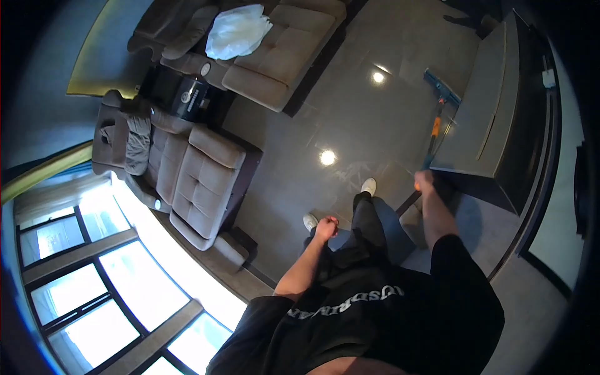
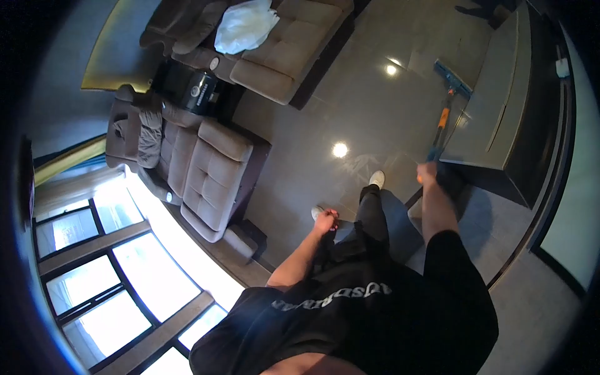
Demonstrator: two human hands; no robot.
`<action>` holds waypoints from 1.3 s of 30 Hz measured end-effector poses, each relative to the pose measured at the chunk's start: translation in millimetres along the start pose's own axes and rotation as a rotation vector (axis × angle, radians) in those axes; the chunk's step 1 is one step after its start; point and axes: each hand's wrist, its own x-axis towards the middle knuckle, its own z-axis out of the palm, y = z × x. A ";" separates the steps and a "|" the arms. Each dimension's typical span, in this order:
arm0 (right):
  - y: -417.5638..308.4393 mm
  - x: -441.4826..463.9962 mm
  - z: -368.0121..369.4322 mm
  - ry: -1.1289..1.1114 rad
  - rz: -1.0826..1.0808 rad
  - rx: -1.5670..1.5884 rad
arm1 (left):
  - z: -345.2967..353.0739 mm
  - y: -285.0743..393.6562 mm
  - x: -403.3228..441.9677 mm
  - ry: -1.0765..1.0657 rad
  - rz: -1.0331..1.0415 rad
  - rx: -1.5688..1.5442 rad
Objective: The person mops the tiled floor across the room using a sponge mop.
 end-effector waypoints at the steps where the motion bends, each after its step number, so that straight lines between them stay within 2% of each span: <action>1: -12.9 -60.4 -11.9 -0.136 0.065 0.115 | -2.6 -11.3 -1.1 -0.033 -0.020 0.065; 2: 9.1 -71.4 17.6 -0.166 0.097 0.161 | -8.7 -25.0 -4.5 -0.053 -0.045 0.106; 3: -25.6 -145.5 -31.0 -0.158 0.072 0.101 | -20.5 -54.8 20.1 -0.101 0.012 0.201; 4: -5.4 -153.1 -5.8 -0.075 0.097 0.121 | -30.1 -51.5 18.8 -0.115 -0.023 0.342; 5: 7.7 -174.7 0.4 -0.195 0.162 0.144 | -44.4 -47.0 10.1 -0.123 -0.056 0.485; 7: 68.2 -194.1 32.3 0.000 0.071 0.009 | -70.1 -56.1 6.5 -0.159 -0.091 0.541; 8: 74.3 -228.7 21.3 0.105 0.065 0.004 | -82.3 -57.4 2.1 -0.075 -0.023 0.490; 9: 87.1 -248.6 13.2 0.040 0.126 0.061 | -93.1 -68.0 -5.2 0.005 0.030 0.420; 11: 113.6 -292.8 16.2 -0.116 0.141 0.150 | -134.2 -82.1 3.0 0.023 0.070 0.378; 13: 173.1 -319.2 79.2 0.090 -0.070 0.136 | -170.1 -86.3 -11.6 0.048 0.068 0.151; 14: 240.0 -287.2 134.9 -0.175 0.087 0.152 | -182.9 -95.2 -16.1 0.061 0.072 0.123; 15: 166.7 -381.1 54.3 -0.403 0.193 0.165 | -197.0 -106.9 -15.9 0.085 0.076 0.089; 16: 201.0 -410.4 74.3 -0.359 0.121 0.245 | -206.2 -129.1 -33.7 0.114 0.067 0.108; 17: 203.3 -453.7 87.4 -0.148 0.218 0.131 | -217.4 -151.4 -50.0 0.144 0.058 0.127; 19: 271.7 -445.8 178.5 -0.358 0.003 -0.189 | -258.5 -205.9 -46.4 0.143 0.007 0.098; 22: 233.1 -501.9 166.9 0.114 -0.357 -0.142 | -306.6 -243.4 -44.7 0.194 -0.113 -0.042; 23: 212.7 -523.7 131.8 0.040 -0.332 -0.168 | -319.3 -260.1 -56.0 0.211 -0.170 -0.103; 24: 194.2 -544.3 98.1 -0.034 -0.308 -0.194 | -324.5 -276.3 -64.3 0.229 -0.228 -0.164; 25: 193.6 -538.6 86.9 -0.158 0.077 -0.136 | -322.4 -292.4 -70.9 0.209 -0.293 -0.185; 27: 195.9 -538.3 49.5 -0.292 0.210 -0.077 | -320.6 -321.3 -79.6 0.175 -0.414 -0.217; 29: 171.5 -538.5 25.5 -0.330 0.310 -0.102 | -304.4 -327.5 -97.7 0.182 -0.423 -0.157; 32: 143.7 -553.5 34.7 -0.159 0.123 -0.233 | -280.5 -322.5 -99.2 0.212 -0.384 -0.216; 33: 173.3 -522.9 72.4 -0.220 0.164 -0.267 | -271.7 -308.4 -103.3 0.222 -0.367 -0.217; 35: 172.6 -517.0 53.9 -0.366 0.144 -0.191 | -249.9 -308.1 -75.1 0.180 -0.316 -0.321; 39: 176.2 -498.8 37.7 -0.290 0.123 -0.197 | -220.2 -259.7 -70.4 0.203 -0.146 -0.383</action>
